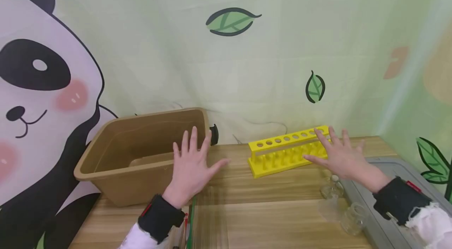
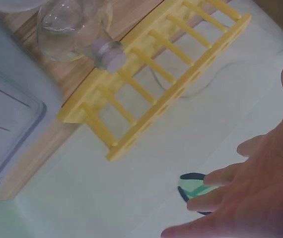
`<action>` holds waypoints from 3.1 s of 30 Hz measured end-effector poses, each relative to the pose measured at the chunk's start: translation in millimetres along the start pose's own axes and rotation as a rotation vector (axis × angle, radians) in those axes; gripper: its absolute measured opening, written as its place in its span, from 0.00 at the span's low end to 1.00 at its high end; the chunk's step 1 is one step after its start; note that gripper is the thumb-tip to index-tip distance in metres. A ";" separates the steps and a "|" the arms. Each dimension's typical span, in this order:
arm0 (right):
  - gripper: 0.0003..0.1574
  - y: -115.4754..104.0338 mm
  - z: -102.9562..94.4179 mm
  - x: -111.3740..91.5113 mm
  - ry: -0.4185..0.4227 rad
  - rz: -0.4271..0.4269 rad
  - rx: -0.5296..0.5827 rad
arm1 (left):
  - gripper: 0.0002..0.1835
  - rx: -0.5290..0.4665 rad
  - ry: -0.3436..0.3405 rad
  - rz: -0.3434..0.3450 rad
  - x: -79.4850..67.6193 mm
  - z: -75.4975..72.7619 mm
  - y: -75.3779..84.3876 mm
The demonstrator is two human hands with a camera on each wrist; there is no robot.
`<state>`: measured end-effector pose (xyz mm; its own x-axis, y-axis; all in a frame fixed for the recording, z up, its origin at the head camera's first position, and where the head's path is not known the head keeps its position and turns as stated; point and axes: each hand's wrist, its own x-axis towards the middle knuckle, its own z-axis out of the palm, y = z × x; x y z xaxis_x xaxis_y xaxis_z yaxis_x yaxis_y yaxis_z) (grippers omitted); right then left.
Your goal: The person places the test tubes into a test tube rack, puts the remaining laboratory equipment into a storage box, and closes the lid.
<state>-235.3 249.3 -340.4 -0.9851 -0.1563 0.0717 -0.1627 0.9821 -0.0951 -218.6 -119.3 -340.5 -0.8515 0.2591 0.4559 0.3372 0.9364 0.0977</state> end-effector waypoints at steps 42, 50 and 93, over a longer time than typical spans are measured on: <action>0.41 11.0 42.1 73.1 -0.172 -0.116 0.190 | 0.31 -0.034 -0.241 0.239 44.7 126.8 71.0; 0.38 6.4 46.5 74.4 -0.170 -0.156 0.197 | 0.33 -0.061 -0.234 0.250 38.2 123.0 65.3; 0.26 -35.6 31.5 41.9 -0.190 -0.354 0.006 | 0.22 -0.289 -0.170 -0.025 4.3 86.0 34.6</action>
<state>-272.6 204.5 -365.3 -0.8608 -0.5020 -0.0832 -0.4936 0.8635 -0.1033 -245.2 -65.4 -411.3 -0.9075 0.2958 0.2983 0.3948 0.8433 0.3648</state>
